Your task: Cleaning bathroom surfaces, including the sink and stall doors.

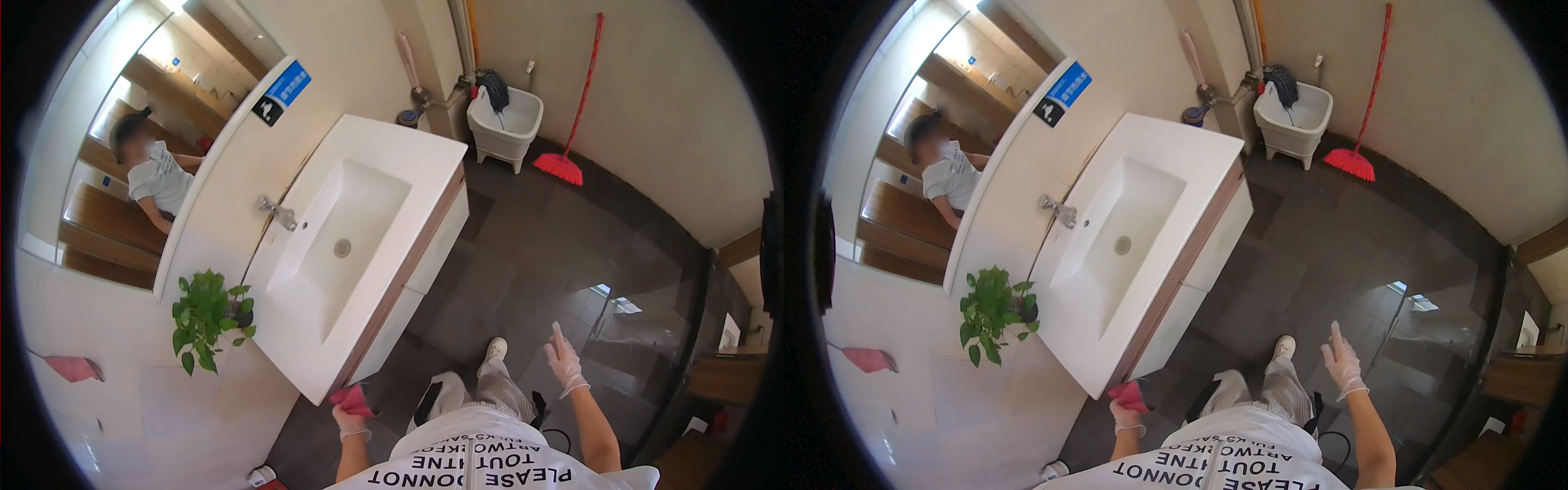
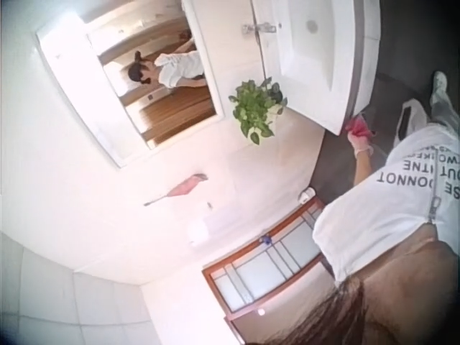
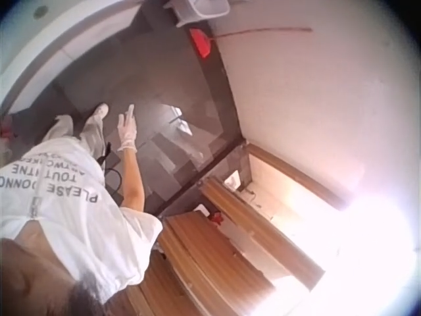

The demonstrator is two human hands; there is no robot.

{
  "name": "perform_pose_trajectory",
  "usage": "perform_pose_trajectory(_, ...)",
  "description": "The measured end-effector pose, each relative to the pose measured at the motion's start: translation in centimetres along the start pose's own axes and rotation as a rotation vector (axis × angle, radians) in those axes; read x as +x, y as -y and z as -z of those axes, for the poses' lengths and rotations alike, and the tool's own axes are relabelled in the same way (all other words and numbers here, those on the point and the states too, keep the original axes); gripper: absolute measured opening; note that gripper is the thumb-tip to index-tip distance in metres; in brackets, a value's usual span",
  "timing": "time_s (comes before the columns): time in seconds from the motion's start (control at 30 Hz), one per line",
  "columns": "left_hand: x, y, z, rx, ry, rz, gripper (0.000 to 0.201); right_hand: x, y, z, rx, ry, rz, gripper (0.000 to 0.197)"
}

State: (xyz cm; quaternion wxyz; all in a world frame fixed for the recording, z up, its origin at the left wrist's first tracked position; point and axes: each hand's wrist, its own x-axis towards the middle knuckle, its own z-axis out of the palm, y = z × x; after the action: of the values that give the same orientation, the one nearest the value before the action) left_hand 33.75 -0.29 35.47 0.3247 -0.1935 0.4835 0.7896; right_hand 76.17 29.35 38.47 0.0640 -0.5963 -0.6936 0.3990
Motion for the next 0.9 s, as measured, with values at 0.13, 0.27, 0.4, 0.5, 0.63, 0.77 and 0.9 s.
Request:
perform_pose_trajectory(0.13, 1.1, 5.9, -14.2, 0.116, 0.263, 0.092, 0.024, 5.4, 4.5, 2.9, 0.262, -0.001, 0.051, 0.058)
perform_pose_trajectory(0.27, -0.3, 10.2, -32.4, 0.260, 0.530, 0.299, 0.030, 12.6, 13.3, 4.5, 0.316, 0.089, 0.510, 0.066)
perform_pose_trajectory(0.4, -0.7, 15.6, -44.2, 0.230, 0.859, 0.272, 0.039, 19.2, 18.8, 6.6, 0.668, 0.232, 0.522, 0.074)
perform_pose_trajectory(0.5, -0.1, 18.9, -50.0, 0.283, 0.711, 0.234, 0.049, 23.7, 21.3, 8.2, 1.102, 0.377, 0.425, 0.075)
perform_pose_trajectory(0.63, 3.3, 19.9, -54.6, 0.428, 1.072, 0.128, 0.061, 28.2, 24.2, 10.8, 1.306, 0.356, 0.248, 0.067)
perform_pose_trajectory(0.77, 5.9, 18.0, -59.1, 0.675, 0.954, 0.154, 0.060, 35.1, 22.9, 10.8, 1.328, 0.241, 0.106, 0.063)
perform_pose_trajectory(0.9, 11.4, 14.8, -59.5, 0.885, 0.611, -0.295, 0.040, 42.4, 23.2, 6.5, 0.542, 0.196, 0.479, 0.061)
